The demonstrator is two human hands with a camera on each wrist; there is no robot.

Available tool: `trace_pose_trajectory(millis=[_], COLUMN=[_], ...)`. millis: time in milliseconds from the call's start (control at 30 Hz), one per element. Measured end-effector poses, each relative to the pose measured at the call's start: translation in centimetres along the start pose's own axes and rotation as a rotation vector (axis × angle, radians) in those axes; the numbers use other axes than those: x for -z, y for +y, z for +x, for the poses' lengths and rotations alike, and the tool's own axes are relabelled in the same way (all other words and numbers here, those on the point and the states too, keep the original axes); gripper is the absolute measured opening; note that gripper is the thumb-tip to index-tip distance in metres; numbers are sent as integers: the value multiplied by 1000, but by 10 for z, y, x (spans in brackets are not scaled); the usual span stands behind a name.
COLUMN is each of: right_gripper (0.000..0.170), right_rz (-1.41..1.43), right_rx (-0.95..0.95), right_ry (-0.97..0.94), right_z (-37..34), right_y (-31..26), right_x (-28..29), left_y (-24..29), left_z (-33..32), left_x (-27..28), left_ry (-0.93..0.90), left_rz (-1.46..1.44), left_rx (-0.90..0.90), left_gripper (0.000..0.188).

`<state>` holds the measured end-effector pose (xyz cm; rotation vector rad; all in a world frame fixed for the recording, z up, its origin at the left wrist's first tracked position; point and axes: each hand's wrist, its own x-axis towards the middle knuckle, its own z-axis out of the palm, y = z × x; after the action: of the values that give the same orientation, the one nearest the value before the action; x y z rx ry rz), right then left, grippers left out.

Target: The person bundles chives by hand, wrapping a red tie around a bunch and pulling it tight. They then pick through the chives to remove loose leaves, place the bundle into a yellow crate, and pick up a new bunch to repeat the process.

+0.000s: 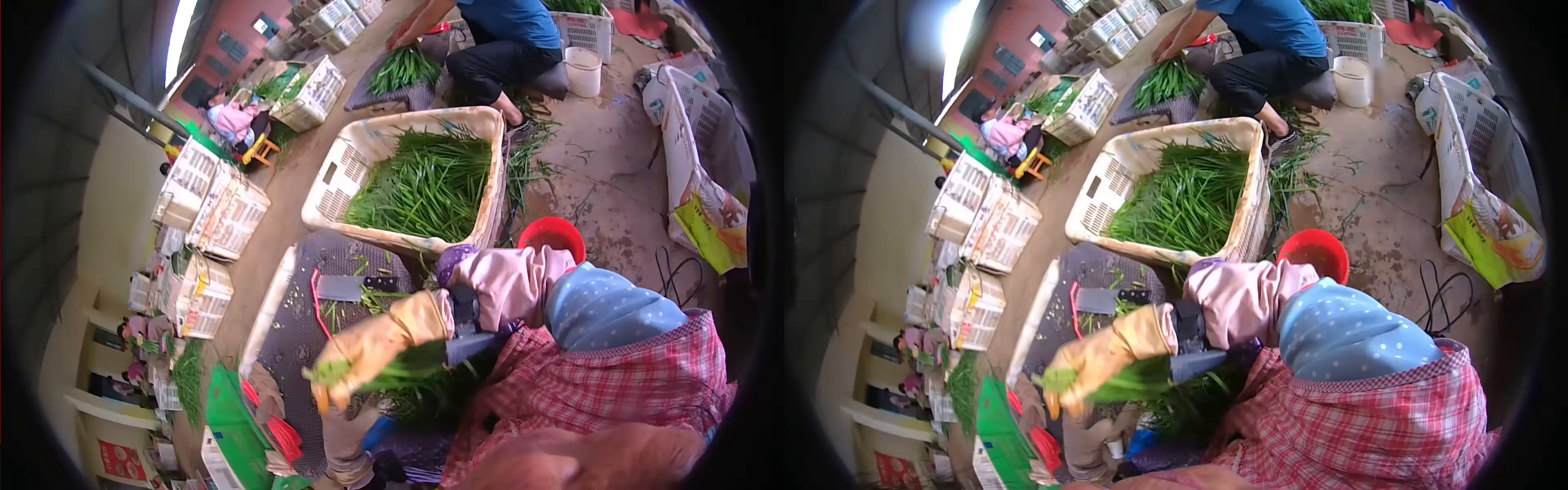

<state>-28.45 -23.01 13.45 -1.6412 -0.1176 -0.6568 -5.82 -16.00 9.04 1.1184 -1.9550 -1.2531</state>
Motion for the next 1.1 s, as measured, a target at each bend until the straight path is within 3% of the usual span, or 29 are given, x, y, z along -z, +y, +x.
trace_pose_trajectory(millis=[67, 167, 200, 233, 300, 333, 367, 400, 433, 467, 500, 533, 567, 600, 633, 667, 700, 733, 767, 800, 867, 900, 967, 1033, 1100], right_gripper=[30, 30, 30, 30, 29, 29, 31, 36, 46, 57, 63, 66, 69, 70, 71, 70, 70, 71, 72, 75, 75, 76, 75, 76, 73], right_rz=[235, 103, 99, 113, 165, 120, 71, 232, 323, 696, 779, 453, 118, -314, -748, -939, -928, -1201, -1476, -1493, -1477, -1469, -1413, -1332, -1309], right_rx=[-20, -60, 11, 75, -8, -9, -82, -100, -277, -161, -244, -331, -404, -468, -511, -652, -650, -754, -853, -821, -739, -653, -671, -632, -649], right_ry=[-58, 179, 159, 116, 176, 219, 206, 201, 215, 178, 196, 308, 423, 394, 351, 306, 298, 238, 170, 121, 65, 22, -25, 54, 41], right_z=[8, 15, 12, 8, 1, 2, 3, 3, 5, 4, 8, 16, 23, 30, 41, 58, 70, 78, 84, 90, 99, 105, 114, 112, 114], right_y=[-17, -7, 1, 3, 1, 6, 12, 30, 38, 72, 89, 109, 129, 142, 157, 183, 207, 230, 244, 248, 264, 272, 268, 270, 264], right_x=[-15, -5, 2, 8, 12, 11, 14, 16, 20, 25, 33, 35, 36, 38, 39, 38, 36, 33, 30, 25, 12, 4, -5, -6, -1], left_y=[-2, 17, 10, -2, 17, 3, 10, 2, -7, -8, -9, -11, 1, -11, -17, 6, 21, 27, 17, 3, -22, -33, -65, -102, -128], left_z=[7, 30, 34, 37, 32, 28, 21, 14, 5, -5, -16, -24, -37, -49, -57, -52, -48, -44, -44, -39, -9, 9, 42, 66, 86], left_x=[1, -47, -54, -55, -88, -99, -98, -89, -80, -70, -57, -44, -19, 9, 37, 54, 77, 103, 141, 170, 196, 199, 201, 200, 196], left_ry=[-18, 68, 52, -145, -53, -85, -31, -20, -17, 96, 186, 318, 461, 496, 523, 744, 832, 900, 831, 745, 720, 685, 594, 535, 432], left_rz=[-20, -675, -793, -883, -785, -980, -1030, -1087, -1142, -1163, -1183, -1324, -1202, -1233, -1216, -1067, -771, -473, -172, 128, 804, 884, 1082, 1197, 1272], left_rx=[-95, -132, -100, -81, 11, -13, 92, 107, 111, 141, 169, 148, 234, 236, 111, 143, 220, 296, 389, 476, 391, 395, 421, 442, 272], left_gripper=[41, 39, 41, 47, 48, 45, 37, 34, 31, 29, 27, 26, 26, 25, 25, 24, 21, 19, 21, 23, 32, 32, 32, 32, 41])
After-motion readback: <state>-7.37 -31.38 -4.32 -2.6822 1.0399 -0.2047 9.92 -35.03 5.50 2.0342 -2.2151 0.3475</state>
